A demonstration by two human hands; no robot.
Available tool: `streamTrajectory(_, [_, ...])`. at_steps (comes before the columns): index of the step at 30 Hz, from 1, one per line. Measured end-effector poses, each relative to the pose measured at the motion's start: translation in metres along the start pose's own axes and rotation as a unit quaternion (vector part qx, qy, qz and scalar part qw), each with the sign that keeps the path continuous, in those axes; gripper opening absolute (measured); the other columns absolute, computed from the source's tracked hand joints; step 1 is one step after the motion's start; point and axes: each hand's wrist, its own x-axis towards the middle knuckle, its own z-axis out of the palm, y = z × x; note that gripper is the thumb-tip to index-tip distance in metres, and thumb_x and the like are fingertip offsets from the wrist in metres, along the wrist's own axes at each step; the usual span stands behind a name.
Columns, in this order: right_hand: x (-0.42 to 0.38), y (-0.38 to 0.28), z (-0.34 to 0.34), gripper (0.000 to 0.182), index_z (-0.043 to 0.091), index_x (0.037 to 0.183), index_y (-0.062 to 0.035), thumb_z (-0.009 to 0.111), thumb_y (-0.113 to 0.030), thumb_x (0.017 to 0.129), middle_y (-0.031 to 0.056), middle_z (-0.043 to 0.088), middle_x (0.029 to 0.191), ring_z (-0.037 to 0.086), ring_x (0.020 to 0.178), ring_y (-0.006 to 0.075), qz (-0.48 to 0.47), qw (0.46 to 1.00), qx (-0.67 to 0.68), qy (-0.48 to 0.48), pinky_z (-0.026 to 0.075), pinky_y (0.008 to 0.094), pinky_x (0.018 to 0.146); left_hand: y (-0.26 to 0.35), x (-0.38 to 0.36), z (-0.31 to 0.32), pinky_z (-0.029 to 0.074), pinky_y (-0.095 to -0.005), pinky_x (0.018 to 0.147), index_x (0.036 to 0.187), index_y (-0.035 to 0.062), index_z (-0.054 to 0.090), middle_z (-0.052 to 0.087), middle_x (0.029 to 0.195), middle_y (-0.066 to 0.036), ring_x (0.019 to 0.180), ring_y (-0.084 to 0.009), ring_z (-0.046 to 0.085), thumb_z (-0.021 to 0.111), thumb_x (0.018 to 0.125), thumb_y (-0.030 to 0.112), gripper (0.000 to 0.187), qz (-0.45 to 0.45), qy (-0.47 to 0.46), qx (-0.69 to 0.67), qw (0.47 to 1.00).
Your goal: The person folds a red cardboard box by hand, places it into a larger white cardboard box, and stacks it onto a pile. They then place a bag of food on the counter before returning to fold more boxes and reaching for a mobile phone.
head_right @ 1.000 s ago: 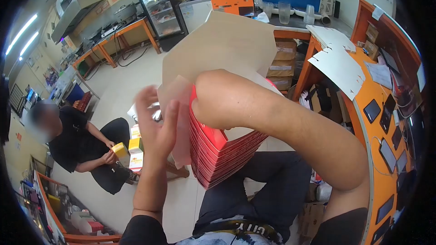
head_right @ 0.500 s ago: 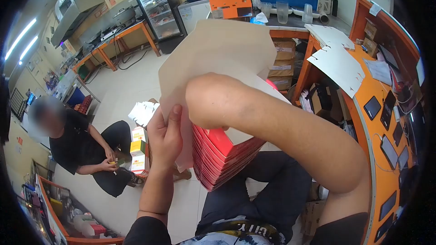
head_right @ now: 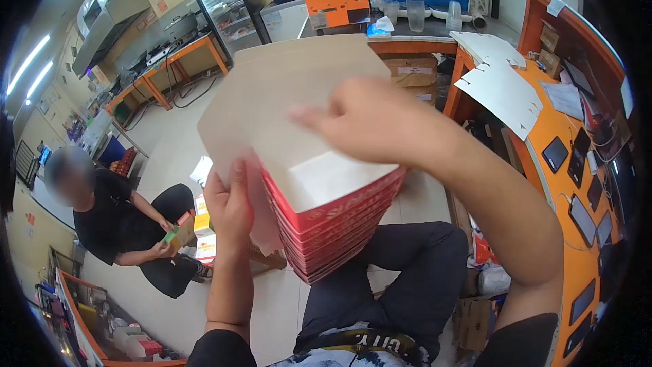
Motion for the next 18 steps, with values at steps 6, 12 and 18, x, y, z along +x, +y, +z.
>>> streamTrajectory(6, [0.012, 0.085, 0.027, 0.077, 0.068, 0.112, 0.0053, 0.058, -0.068, 0.09, 0.0211, 0.07, 0.101, 0.069, 0.086, 0.0248, 0.125, 0.962, 0.235, -0.056, 0.056, 0.038, 0.07, -0.045, 0.001, -0.041, 0.05, -0.0269, 0.087, 0.122, -0.0048, 0.056, 0.067, 0.111, -0.01, 0.099, -0.0134, 0.062, 0.059, 0.104, 0.02, 0.031, 0.051, 0.073, 0.07, 0.994])
streamTrajectory(12, [-0.005, 0.046, 0.047, 0.079, 0.04, 0.148, -0.0005, 0.069, -0.048, 0.092, 0.0191, 0.057, 0.128, 0.061, 0.111, 0.0233, 0.003, 0.926, 0.339, -0.169, 0.054, 0.036, 0.091, -0.078, -0.015, -0.074, 0.05, -0.0332, 0.094, 0.139, -0.0046, 0.034, 0.053, 0.128, -0.015, 0.111, -0.0191, 0.058, 0.063, 0.102, 0.026, 0.055, 0.112, 0.133, 0.12, 0.977])
streamTrajectory(18, [-0.009, 0.045, 0.081, 0.083, 0.037, 0.147, 0.005, 0.073, -0.045, 0.091, 0.0187, 0.057, 0.128, 0.058, 0.113, 0.0219, -0.125, 0.904, 0.375, -0.161, 0.047, 0.0314, 0.095, -0.061, -0.057, -0.073, 0.04, -0.0446, 0.112, 0.137, -0.002, 0.038, 0.043, 0.138, -0.021, 0.128, -0.0316, 0.05, 0.04, 0.103, 0.06, 0.071, 0.293, 0.278, 0.154, 0.902])
